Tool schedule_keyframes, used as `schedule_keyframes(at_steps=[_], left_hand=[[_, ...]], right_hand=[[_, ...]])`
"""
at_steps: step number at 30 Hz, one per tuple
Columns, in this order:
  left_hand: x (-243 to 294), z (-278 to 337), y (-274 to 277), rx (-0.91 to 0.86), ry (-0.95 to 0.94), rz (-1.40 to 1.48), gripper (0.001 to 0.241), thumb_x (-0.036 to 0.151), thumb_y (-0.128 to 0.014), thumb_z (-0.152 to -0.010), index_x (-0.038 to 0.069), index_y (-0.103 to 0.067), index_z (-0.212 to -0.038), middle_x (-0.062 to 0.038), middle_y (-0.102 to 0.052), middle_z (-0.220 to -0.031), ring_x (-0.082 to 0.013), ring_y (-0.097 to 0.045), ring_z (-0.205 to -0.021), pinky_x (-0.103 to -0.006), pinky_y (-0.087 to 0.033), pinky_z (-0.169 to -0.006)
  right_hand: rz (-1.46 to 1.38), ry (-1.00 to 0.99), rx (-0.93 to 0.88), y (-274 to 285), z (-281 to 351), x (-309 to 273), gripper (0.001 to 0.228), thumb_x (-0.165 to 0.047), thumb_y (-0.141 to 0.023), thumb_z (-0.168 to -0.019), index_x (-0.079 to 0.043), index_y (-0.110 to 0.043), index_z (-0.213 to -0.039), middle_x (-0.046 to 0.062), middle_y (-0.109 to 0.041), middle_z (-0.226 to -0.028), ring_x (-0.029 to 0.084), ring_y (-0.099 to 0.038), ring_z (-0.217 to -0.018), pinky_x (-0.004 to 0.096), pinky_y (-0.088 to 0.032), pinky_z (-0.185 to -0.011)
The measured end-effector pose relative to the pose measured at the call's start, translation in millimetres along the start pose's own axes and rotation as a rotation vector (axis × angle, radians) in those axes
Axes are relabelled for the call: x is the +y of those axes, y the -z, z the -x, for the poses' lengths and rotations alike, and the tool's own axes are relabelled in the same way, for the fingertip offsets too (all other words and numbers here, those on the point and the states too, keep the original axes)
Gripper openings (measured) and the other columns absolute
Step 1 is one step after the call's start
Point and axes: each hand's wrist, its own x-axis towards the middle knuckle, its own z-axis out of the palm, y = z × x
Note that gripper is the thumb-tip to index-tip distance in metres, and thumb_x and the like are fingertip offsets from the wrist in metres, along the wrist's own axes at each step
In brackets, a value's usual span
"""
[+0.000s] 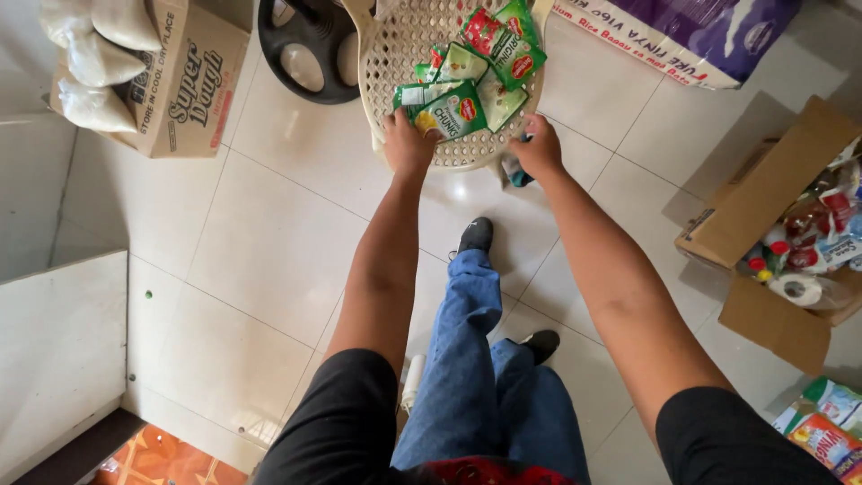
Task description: Cleaning a packet of pineapple chunks with a cloth and restocking it on a grocery shelf.
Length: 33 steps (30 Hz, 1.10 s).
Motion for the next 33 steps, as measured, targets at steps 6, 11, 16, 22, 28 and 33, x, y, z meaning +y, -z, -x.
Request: schedule_keyframes(at_steps=[6,11,16,22,28,33], left_hand=[[-25,26,-9,0.035,0.031,0.288,0.064,0.036,-0.092,-0.074,0.016,-0.049,-0.117,-0.014,-0.055,-0.118,-0.0425,-0.065,-0.113,-0.0497,-0.054,-0.102],[-47,47,-32,0.052,0.018,0.39,0.065,0.029,-0.099,-0.062,0.015,-0.049,-0.101,-0.017,-0.052,-0.116,-0.0452,-0.065,-0.111,-0.0476,-0.053,-0.1],[-35,159,1,-0.126,-0.105,1.017,0.035,-0.007,-0.075,-0.067,0.007,-0.055,-0.091,-0.012,-0.06,-0.088,-0.0285,-0.062,-0.093,-0.039,-0.046,-0.091],[95,409,164,-0.718,0.102,1.702,0.063,-0.018,-0.079,-0.069,0.005,-0.058,-0.123,-0.018,-0.072,-0.11,-0.031,-0.074,-0.096,-0.0429,-0.065,-0.081],[156,564,242,-1.063,-0.008,1.755,0.061,-0.029,-0.078,-0.062,-0.006,-0.057,-0.115,-0.025,-0.071,-0.103,-0.0374,-0.074,-0.094,-0.0474,-0.063,-0.079],[188,609,297,-1.421,-0.211,1.567,0.058,-0.025,-0.075,-0.067,-0.004,-0.058,-0.119,-0.018,-0.071,-0.104,-0.0289,-0.073,-0.09,-0.0382,-0.064,-0.076]], right_hand=[[-0.017,-0.18,-0.142,-12,18,40,0.068,-0.045,-0.085,-0.078,-0.023,-0.06,-0.137,0.004,-0.073,-0.117,0.023,-0.068,-0.116,0.039,-0.055,-0.098],[-0.145,-0.203,-0.146,19,83,1,0.065,-0.047,-0.086,-0.079,-0.02,-0.063,-0.134,0.006,-0.075,-0.111,0.023,-0.071,-0.11,0.038,-0.055,-0.093],[-1.095,-0.431,-0.039,97,217,-68,0.051,-0.013,-0.07,-0.086,-0.012,-0.057,-0.136,0.011,-0.063,-0.115,0.027,-0.064,-0.102,0.04,-0.057,-0.09],[-1.136,-0.004,0.127,262,420,-138,0.052,0.01,-0.056,-0.084,-0.006,-0.052,-0.133,0.018,-0.06,-0.133,0.026,-0.06,-0.122,0.036,-0.052,-0.1],[-1.078,0.653,-0.021,407,562,-229,0.046,-0.039,-0.059,-0.088,0.007,-0.061,-0.083,0.027,-0.061,-0.081,0.028,-0.056,-0.068,0.036,-0.044,-0.061],[-1.14,1.009,-0.137,495,703,-367,0.021,-0.024,-0.071,-0.082,-0.003,-0.069,-0.085,0.016,-0.072,-0.08,0.021,-0.053,-0.047,0.033,-0.042,-0.045]])
